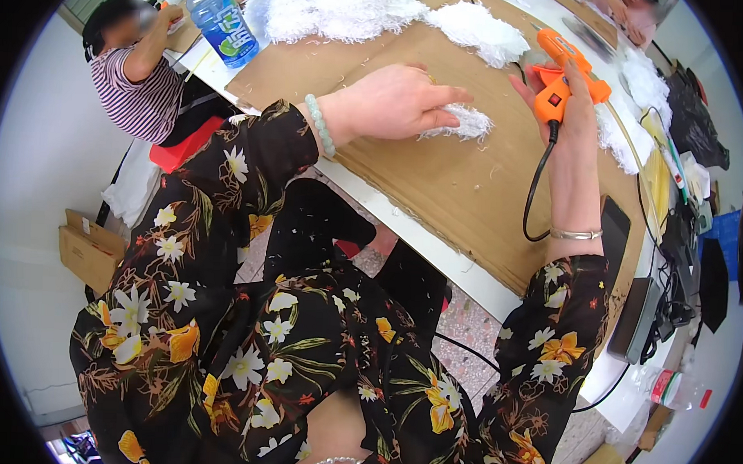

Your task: Apply glue with a hot glue gun to attach white stuffing material onto a white fabric base.

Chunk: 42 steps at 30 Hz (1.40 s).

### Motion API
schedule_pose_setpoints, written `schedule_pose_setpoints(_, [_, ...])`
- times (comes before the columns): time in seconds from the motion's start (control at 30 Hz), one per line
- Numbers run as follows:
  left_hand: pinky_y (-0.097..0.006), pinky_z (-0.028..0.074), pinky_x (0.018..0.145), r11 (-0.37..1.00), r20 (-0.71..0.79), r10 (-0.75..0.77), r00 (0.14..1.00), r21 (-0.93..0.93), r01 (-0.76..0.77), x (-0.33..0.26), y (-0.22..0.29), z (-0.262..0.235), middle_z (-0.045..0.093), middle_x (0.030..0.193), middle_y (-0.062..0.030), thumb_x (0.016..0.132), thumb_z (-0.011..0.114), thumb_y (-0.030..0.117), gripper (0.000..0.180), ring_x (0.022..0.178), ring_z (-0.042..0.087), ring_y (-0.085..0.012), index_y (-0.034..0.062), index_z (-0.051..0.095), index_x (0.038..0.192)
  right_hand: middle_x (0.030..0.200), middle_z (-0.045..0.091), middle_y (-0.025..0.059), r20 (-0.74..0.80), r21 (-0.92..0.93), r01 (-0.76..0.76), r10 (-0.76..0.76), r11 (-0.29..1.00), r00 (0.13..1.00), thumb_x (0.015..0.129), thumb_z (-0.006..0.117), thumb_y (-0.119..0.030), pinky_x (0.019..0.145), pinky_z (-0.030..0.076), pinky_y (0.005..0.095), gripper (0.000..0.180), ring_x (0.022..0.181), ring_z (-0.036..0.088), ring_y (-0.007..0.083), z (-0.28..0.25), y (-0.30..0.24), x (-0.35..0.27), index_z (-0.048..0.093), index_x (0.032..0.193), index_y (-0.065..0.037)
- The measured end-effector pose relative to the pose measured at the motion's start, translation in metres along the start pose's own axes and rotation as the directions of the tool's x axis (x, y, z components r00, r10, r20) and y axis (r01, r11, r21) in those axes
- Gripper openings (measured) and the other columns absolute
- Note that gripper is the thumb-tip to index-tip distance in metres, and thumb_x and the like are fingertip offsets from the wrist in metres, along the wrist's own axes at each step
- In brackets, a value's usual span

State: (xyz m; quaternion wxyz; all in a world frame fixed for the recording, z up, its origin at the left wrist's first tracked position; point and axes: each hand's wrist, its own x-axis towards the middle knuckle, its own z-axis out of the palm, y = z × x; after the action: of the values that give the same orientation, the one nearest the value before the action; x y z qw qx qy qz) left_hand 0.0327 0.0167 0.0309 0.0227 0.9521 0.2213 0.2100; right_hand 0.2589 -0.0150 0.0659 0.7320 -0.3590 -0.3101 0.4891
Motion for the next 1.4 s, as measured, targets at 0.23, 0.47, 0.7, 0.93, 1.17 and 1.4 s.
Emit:
schedule_pose_setpoints(0.23, [-0.042,0.047,0.069,0.958,-0.243,0.053,0.968,-0.261,-0.118,0.025,0.0,0.002,0.062,0.07,-0.0132,0.089,0.052,0.035,0.037,0.075,0.058,-0.0349,0.0108,0.055,0.116,0.098,0.052,0.0139,-0.01,0.007,-0.015,0.015,1.0,1.0,0.091,0.052,-0.02,0.082,0.053,0.0528,0.031,0.089,0.058,0.0306,-0.018,0.002,0.009,0.047,0.113,0.001])
schedule_pose_setpoints(0.47, [-0.042,0.046,0.073,0.994,0.076,0.097,0.992,0.052,-0.101,0.015,0.015,0.008,0.06,0.071,-0.015,0.087,0.053,0.035,0.037,0.077,0.058,-0.0325,0.0108,0.056,0.115,0.089,0.054,0.0117,0.035,-0.008,-0.047,0.047,0.999,0.998,0.09,0.054,-0.022,0.075,0.055,0.0496,0.027,0.082,0.059,0.027,-0.016,0.022,0.011,0.049,0.107,-0.001])
schedule_pose_setpoints(0.7, [-0.041,0.044,0.078,0.985,-0.055,0.133,0.99,-0.101,-0.138,0.026,0.024,0.006,0.061,0.084,-0.0134,0.083,0.059,0.03,0.039,0.078,0.056,-0.0327,0.0107,0.055,0.116,0.087,0.054,0.0104,0.012,-0.011,-0.039,0.039,0.999,0.999,0.091,0.053,-0.023,0.074,0.056,0.048,0.027,0.081,0.058,0.0247,-0.017,0.02,0.006,0.05,0.107,-0.001])
schedule_pose_setpoints(0.93, [-0.04,0.045,0.075,0.99,0.132,0.104,0.986,-0.108,-0.09,0.022,0.027,0.003,0.06,0.085,-0.0119,0.076,0.067,0.025,0.047,0.081,0.055,-0.0309,0.013,0.053,0.119,0.086,0.053,0.0103,-0.006,-0.058,-0.05,0.049,0.997,0.999,0.092,0.052,-0.023,0.074,0.056,0.0476,0.027,0.08,0.057,0.024,-0.016,0.018,0.001,0.05,0.106,-0.001])
schedule_pose_setpoints(1.17, [-0.039,0.045,0.069,0.998,0.1,0.059,0.993,-0.006,-0.059,0.008,0.008,0.005,0.059,0.075,-0.0118,0.074,0.067,0.023,0.049,0.076,0.056,-0.0296,0.0113,0.053,0.119,0.086,0.053,0.0108,0.0,-0.062,-0.085,0.085,0.995,0.996,0.091,0.053,-0.023,0.074,0.056,0.0476,0.025,0.08,0.057,0.024,-0.016,0.025,0.0,0.051,0.101,0.0])
schedule_pose_setpoints(1.4, [-0.041,0.046,0.054,0.951,0.122,0.182,0.976,0.232,-0.206,0.02,0.01,0.008,0.058,0.061,-0.0108,0.078,0.054,0.016,0.036,0.058,0.059,-0.0299,0.0106,0.057,0.114,0.084,0.055,0.0124,-0.004,-0.072,-0.087,0.087,0.994,0.996,0.09,0.055,-0.024,0.074,0.056,0.0478,0.026,0.079,0.059,0.025,-0.02,0.027,0.008,0.053,0.095,0.001])
